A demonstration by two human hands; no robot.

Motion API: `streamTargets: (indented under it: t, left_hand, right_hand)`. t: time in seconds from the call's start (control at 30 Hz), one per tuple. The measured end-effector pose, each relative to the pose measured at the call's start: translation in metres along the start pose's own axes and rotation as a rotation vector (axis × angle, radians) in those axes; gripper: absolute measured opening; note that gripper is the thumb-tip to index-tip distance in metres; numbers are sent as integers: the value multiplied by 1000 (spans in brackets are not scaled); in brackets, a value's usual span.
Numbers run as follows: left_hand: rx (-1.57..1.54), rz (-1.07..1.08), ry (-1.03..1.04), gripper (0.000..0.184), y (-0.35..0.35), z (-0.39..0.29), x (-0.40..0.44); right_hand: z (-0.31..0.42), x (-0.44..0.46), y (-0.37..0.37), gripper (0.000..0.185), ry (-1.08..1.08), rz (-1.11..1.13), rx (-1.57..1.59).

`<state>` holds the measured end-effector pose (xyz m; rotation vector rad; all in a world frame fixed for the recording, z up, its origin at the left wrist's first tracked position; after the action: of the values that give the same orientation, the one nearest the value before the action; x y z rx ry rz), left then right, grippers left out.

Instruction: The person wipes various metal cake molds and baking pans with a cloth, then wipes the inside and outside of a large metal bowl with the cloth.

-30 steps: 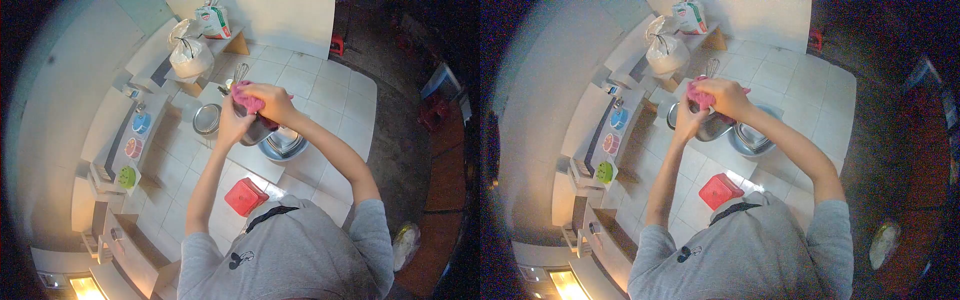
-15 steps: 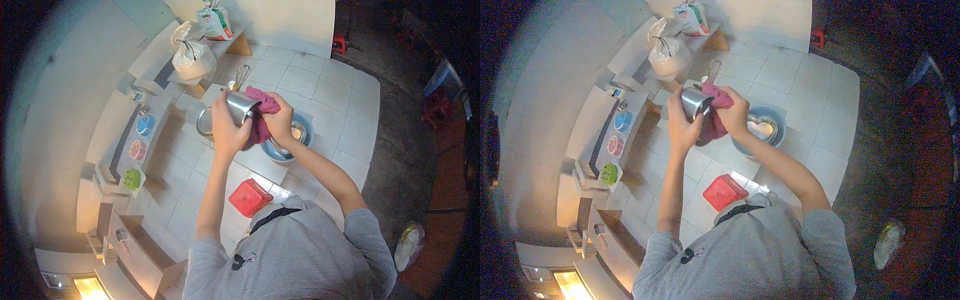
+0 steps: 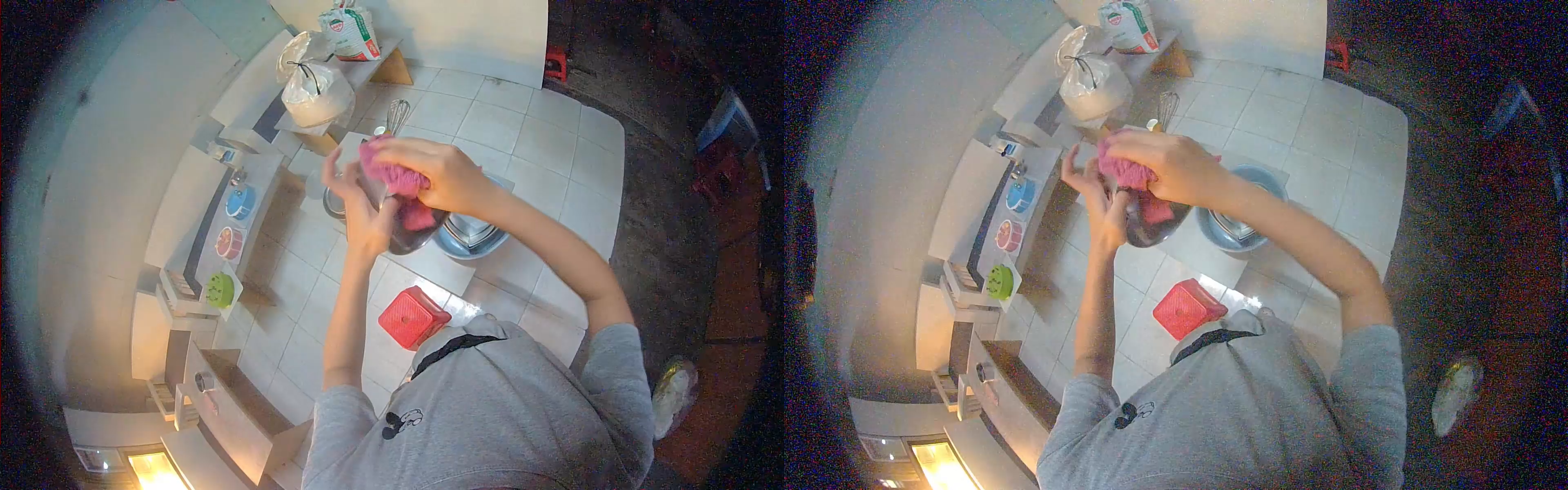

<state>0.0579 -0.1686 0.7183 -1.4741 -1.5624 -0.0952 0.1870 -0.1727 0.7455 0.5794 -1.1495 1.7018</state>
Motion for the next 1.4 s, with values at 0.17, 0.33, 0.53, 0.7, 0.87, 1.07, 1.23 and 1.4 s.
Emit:
streamTargets:
  t: [0.17,0.33,0.53,0.7,0.87,1.07,1.23,1.4]
  left_hand:
    - [-91,-358,52,81,-10,-7,-1]
    - [-40,-449,214,84,-16,-9,-1]
    - [187,-382,148,70,-28,16,1]
    - [56,-133,131,58,-33,9,14]
    - [-105,26,-318,60,-2,17,0]
    - [6,-308,2,56,-22,15,9]
    - [-46,-634,57,56,-15,19,9]
    - [112,-416,51,62,-10,27,12]
  right_hand:
    - [-30,-44,10,39,372,-621,155]
    - [-64,-77,62,27,733,-1097,685]
    - [-34,-23,17,33,350,-651,89]
    - [4,10,12,40,-56,-217,-332]
    - [20,30,23,36,-320,19,-316]
    - [-27,0,9,33,280,-423,89]
    - [-85,-44,55,33,738,-1077,631]
    - [-90,-46,45,43,686,-834,311]
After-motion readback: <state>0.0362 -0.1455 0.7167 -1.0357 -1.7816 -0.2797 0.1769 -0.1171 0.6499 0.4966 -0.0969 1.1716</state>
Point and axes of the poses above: each hand's wrist, its own x-axis towards the middle knuckle, its own y-axis out of the palm, z = x × y, the point moved 5 cm from there along x, towards the middle knuckle, and after that the axes turned 9 degrees about x, right-handed, at the moved point
